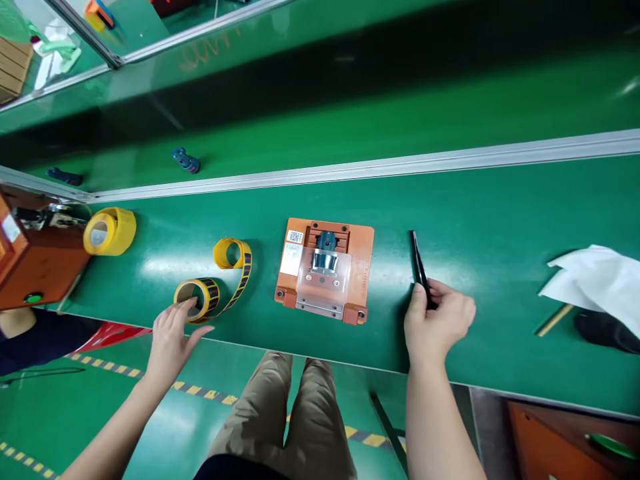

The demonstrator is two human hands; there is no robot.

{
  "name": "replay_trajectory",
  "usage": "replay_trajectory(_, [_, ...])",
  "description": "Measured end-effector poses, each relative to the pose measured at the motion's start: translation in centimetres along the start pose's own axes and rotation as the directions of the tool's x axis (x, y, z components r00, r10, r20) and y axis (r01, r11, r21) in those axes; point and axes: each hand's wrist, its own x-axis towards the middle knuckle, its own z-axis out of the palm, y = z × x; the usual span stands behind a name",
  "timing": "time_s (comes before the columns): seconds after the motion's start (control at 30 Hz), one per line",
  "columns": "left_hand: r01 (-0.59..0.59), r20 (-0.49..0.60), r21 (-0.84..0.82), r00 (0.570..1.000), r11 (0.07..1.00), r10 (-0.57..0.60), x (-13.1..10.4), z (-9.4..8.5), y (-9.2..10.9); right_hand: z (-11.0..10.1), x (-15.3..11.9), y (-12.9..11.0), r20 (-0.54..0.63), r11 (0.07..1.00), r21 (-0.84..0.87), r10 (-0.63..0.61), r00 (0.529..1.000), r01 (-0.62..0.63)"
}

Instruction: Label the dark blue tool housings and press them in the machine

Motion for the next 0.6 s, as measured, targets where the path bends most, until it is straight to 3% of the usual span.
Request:
replay_trajectory(0.1, [-0.116,0.125,0.222,0.988,0.968,0.089,-1.3,-0.6,-4.6,0.1,0.0,-0.1,0.001,1.000,-0.006,0.003,1.000,-0.003])
replay_trajectory(0.17, [-0.163,0.146,0.229,0.980,0.960,0.132,-0.9,0.0,-5.1,0.2,0.1,0.0,0.001,1.000,-0.018,0.003,1.000,-0.003])
replay_trajectory(0.4, [-0.128,-0.105,0.267,0.981,0.955,0.161,5.0,3.1,0.5,0.0,-0.1,-0.1,-0.015,1.000,-0.012,-0.026,1.000,0.026])
replay_trajectory(0.6, [-0.194,-0.146,0.198,0.963,0.961,0.224,12.7,5.1,3.4,-0.2,-0.5,-0.4,-0.014,0.994,-0.052,-0.095,0.995,0.094])
